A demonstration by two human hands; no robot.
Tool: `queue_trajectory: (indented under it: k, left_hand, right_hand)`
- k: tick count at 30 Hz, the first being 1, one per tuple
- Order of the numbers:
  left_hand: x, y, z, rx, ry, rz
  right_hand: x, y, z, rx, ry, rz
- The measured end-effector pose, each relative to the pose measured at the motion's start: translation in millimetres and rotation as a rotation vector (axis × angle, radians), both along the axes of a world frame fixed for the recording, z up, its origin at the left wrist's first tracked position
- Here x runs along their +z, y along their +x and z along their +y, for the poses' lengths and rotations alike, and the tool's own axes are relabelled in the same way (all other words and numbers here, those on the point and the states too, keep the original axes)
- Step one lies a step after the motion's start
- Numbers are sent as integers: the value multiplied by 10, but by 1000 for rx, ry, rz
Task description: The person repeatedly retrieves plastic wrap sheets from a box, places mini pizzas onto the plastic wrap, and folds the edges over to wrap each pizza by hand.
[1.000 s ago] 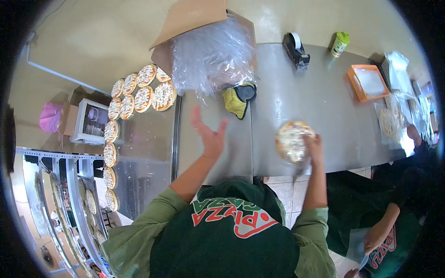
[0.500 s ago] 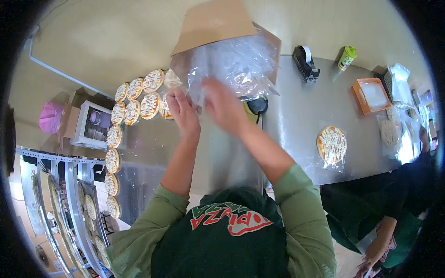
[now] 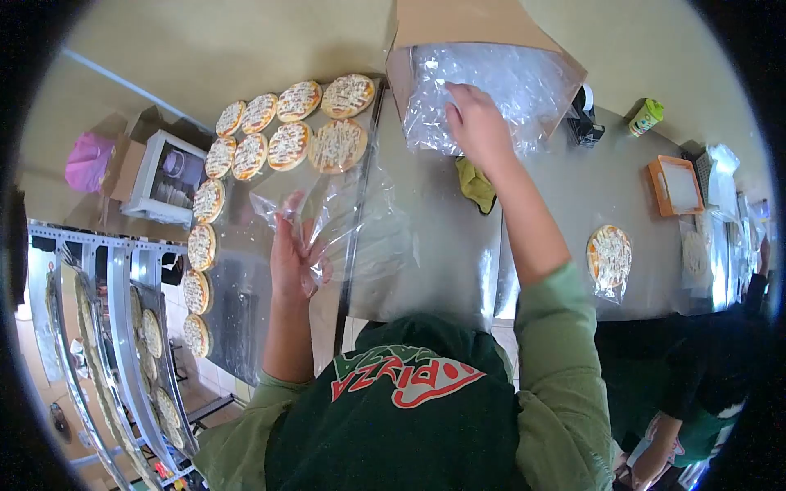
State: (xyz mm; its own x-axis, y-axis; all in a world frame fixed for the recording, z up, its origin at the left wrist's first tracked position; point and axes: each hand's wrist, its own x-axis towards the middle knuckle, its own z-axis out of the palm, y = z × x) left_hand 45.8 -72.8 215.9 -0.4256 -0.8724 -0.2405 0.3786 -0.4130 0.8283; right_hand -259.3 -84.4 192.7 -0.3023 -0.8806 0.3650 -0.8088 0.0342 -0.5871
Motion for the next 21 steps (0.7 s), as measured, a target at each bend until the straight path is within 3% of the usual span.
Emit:
queue_trajectory:
  k: [1,3,5,8,11,14,17,20,21]
  left_hand:
    - [-25,14,29,-24,14,1]
    - [-90,14,106,-93,37,21]
    - [-194,-18,202,-196,56,52]
    - [-432,-187,211,-55,-53,-275]
    - [-793,-240,121,546,-924,-996]
    - [-619,-562,538,-42,-527,-707]
    - [-560,-801,768,-235,-261,-411]
    - [-562,-742,780,-153,31,-229]
    - [-537,-686,754,-141,188,-126]
  right_hand:
    - [50,164,209,73,-169,-84]
    - [46,481,620,293,-7,-1001]
    - [-96,662,905,544,127,-1328]
    - [-202,769,1125,422,391,-1526]
    - [-311,774,1336,209,308,-1444]
    - [-379,867,1545,188,212,-1367]
    - [-333,999,1666,201,125,-1082]
    - [-416,959,1745,137,74,-1274]
    - [-521,885,1797,86,86,-1086]
